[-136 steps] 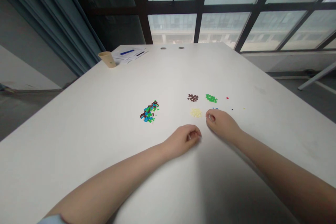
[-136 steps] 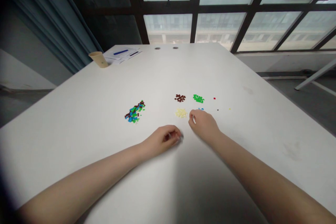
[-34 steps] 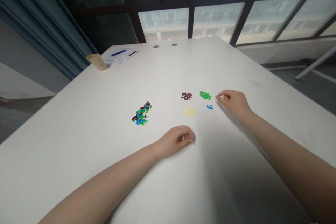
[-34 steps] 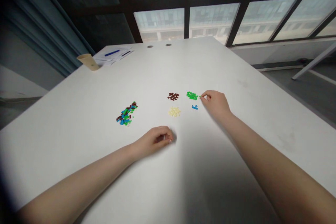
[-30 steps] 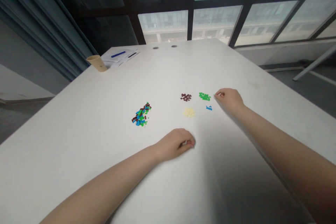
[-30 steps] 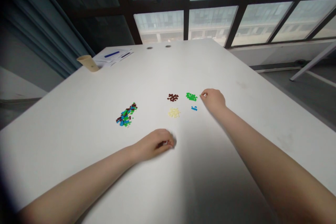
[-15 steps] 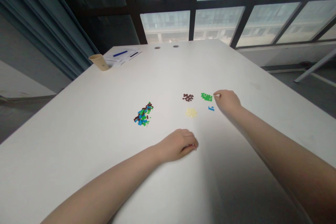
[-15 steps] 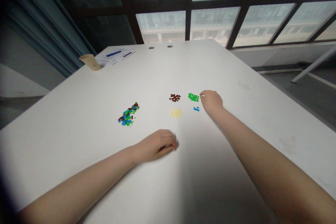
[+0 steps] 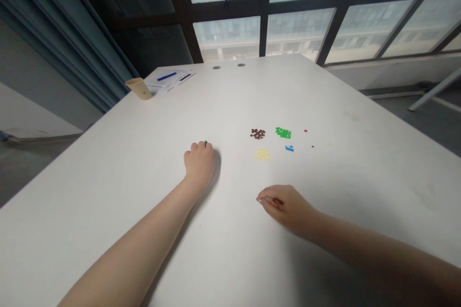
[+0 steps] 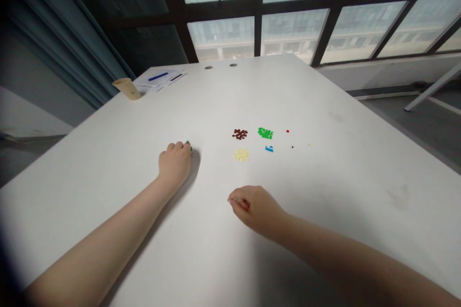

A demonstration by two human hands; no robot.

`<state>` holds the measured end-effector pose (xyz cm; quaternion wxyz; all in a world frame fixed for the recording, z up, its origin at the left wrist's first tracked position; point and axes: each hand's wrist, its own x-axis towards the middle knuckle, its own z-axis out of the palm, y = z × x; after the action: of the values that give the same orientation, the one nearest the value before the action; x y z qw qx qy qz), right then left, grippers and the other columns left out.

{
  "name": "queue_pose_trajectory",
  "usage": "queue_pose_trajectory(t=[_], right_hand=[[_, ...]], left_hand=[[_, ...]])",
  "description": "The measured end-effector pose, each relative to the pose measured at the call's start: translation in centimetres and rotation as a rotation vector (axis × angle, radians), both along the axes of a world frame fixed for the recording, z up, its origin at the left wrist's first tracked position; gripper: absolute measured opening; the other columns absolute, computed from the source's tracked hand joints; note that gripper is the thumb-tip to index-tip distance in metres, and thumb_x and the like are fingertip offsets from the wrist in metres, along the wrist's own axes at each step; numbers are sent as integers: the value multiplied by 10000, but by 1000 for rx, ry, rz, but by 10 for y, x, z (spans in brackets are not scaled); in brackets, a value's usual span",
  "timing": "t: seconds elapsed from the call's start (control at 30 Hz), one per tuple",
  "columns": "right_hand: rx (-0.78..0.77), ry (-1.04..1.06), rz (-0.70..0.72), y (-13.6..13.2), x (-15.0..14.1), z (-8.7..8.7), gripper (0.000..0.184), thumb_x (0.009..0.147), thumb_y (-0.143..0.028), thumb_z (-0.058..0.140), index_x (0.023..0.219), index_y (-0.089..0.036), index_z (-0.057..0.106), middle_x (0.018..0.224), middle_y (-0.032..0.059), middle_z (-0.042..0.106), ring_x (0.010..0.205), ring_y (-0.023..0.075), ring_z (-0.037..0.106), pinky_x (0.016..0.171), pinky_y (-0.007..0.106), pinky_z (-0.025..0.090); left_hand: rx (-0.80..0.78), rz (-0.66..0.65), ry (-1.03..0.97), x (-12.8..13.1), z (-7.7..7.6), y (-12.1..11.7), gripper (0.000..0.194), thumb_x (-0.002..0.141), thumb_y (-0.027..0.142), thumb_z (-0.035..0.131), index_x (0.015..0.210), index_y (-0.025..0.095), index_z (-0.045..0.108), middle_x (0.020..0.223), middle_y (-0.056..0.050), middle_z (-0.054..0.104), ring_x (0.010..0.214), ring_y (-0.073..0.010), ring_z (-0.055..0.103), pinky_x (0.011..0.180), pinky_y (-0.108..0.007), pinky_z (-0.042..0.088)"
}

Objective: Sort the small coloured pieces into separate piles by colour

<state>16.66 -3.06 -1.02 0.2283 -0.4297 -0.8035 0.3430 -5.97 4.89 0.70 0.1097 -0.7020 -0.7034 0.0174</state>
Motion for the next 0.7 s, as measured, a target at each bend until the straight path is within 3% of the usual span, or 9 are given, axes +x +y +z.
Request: queue_pose_trajectory(t=[0.3,0.5,0.6,0.7], right_hand=[[46,87,88,6,6,-10,153,781,-186,466,723,-166,606,517,-24,461,486,86,378,491,205,298],[57,95,112,4,8,-9,151,785,-171,458,709,-170,588,503,-35,425,478,85,354,487,210,287],[64,95,114,4,8,-8,152,785,-167,453,693,-172,574,495,-40,406,476,86,344,483,210,280],[64,88,110,4,8,-7,149,779,-159,451,673,-173,554,503,-41,400,482,85,342,479,209,270]], left_hand=[[13,-47,53,0,-6,5,284,831,134,291,918,115,560,911,-134,601,876,-273,515,642,-350,411],[29,-89,-24,-2,-6,8,283,802,80,303,910,109,562,869,-133,605,837,-270,531,658,-358,411],[73,-202,-295,3,-7,6,243,810,105,337,904,119,560,886,-122,598,856,-233,531,745,-351,408],[-35,-291,-870,21,-4,-6,107,794,164,449,831,152,548,849,-66,604,782,-162,550,734,-288,421]])
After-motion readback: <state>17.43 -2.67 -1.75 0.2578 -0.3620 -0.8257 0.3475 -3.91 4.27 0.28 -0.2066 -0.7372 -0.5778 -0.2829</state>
